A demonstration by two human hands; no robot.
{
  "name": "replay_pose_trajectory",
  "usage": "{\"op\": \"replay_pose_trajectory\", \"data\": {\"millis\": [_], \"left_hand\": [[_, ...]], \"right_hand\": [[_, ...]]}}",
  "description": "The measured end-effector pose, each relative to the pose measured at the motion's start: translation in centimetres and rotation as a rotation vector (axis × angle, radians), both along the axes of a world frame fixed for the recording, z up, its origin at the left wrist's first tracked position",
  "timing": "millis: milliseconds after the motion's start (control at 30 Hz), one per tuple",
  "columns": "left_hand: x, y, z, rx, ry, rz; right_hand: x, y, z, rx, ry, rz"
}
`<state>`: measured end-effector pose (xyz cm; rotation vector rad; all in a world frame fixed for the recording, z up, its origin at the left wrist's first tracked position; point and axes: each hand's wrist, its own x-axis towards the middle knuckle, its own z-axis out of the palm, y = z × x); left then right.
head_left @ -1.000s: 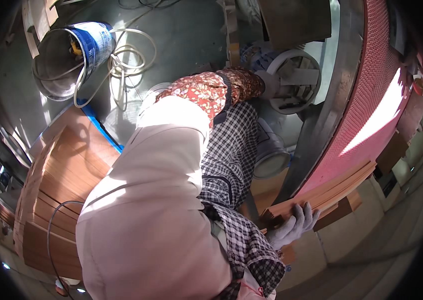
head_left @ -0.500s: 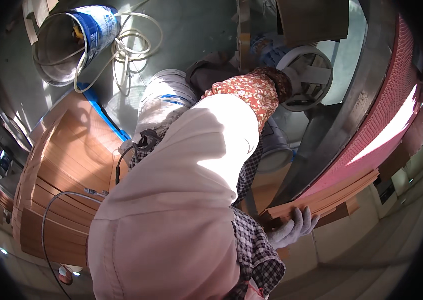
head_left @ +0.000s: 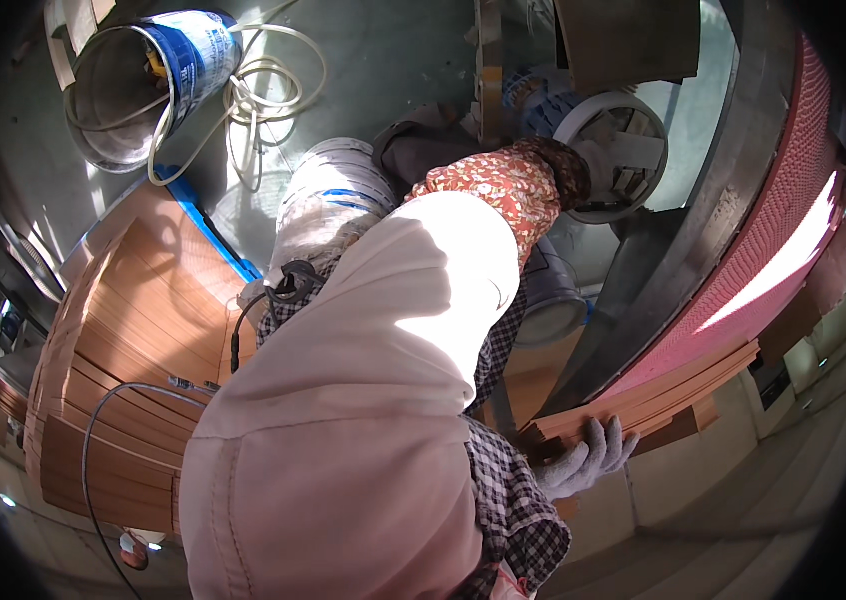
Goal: Inspecting wooden panels and applying labels to them in a factory environment.
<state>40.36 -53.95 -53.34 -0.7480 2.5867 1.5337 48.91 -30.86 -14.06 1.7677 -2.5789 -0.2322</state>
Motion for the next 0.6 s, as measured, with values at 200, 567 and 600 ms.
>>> {"op": "replay_pose_trajectory", "data": {"millis": [200,567,600], "left_hand": [[0.0,-0.7,0.5,0.038,0.105,0.057],[3.9,-4.7,1.9,0.677,0.210,0.244],[4.5,-5.3,0.5,0.745,0.323,0.251]], "right_hand": [[0.6,-0.8,0.1,-0.014,0.015,-0.033],[0.5,-0.6,0.2,-0.003,-0.003,-0.042],[0.8,-0.9,0.1,-0.019,-0.012,-0.055]]}}
